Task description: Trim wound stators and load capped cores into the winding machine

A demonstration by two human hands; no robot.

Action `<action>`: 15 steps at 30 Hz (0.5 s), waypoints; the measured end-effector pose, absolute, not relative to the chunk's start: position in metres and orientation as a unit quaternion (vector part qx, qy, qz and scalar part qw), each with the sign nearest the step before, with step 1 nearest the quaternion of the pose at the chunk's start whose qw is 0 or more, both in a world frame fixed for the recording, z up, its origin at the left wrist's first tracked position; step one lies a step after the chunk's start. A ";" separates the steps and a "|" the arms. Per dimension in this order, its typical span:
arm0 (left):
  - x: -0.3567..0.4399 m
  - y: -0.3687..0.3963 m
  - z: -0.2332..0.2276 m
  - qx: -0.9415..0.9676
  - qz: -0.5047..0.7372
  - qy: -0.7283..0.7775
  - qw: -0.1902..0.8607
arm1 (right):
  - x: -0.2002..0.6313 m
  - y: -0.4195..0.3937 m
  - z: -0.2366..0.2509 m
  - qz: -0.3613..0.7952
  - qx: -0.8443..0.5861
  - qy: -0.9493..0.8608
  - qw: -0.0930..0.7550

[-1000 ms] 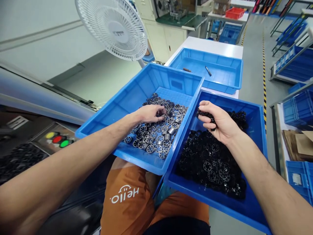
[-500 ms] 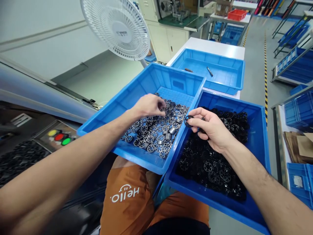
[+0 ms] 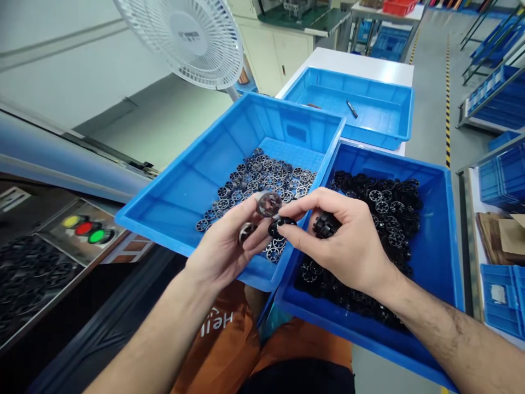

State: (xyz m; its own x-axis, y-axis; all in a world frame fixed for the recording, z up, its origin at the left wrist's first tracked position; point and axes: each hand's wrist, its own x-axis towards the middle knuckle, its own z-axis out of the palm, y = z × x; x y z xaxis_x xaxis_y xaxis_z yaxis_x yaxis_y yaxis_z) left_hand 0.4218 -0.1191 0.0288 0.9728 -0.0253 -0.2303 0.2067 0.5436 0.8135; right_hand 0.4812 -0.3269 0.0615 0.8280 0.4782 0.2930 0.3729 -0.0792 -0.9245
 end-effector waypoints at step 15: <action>0.415 -0.117 0.020 0.493 -0.095 0.049 0.864 | 0.487 -0.329 0.053 -0.079 -0.730 -0.394 0.553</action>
State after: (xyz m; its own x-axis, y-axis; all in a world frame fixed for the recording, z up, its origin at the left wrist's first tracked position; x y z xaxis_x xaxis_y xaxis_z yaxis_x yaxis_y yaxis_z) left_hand 0.4149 -0.1172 0.0202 0.9771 -0.1169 -0.1780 0.2127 0.4966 0.8415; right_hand 0.4873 -0.3294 0.0529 0.6767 0.4881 0.5512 0.6626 -0.0775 -0.7449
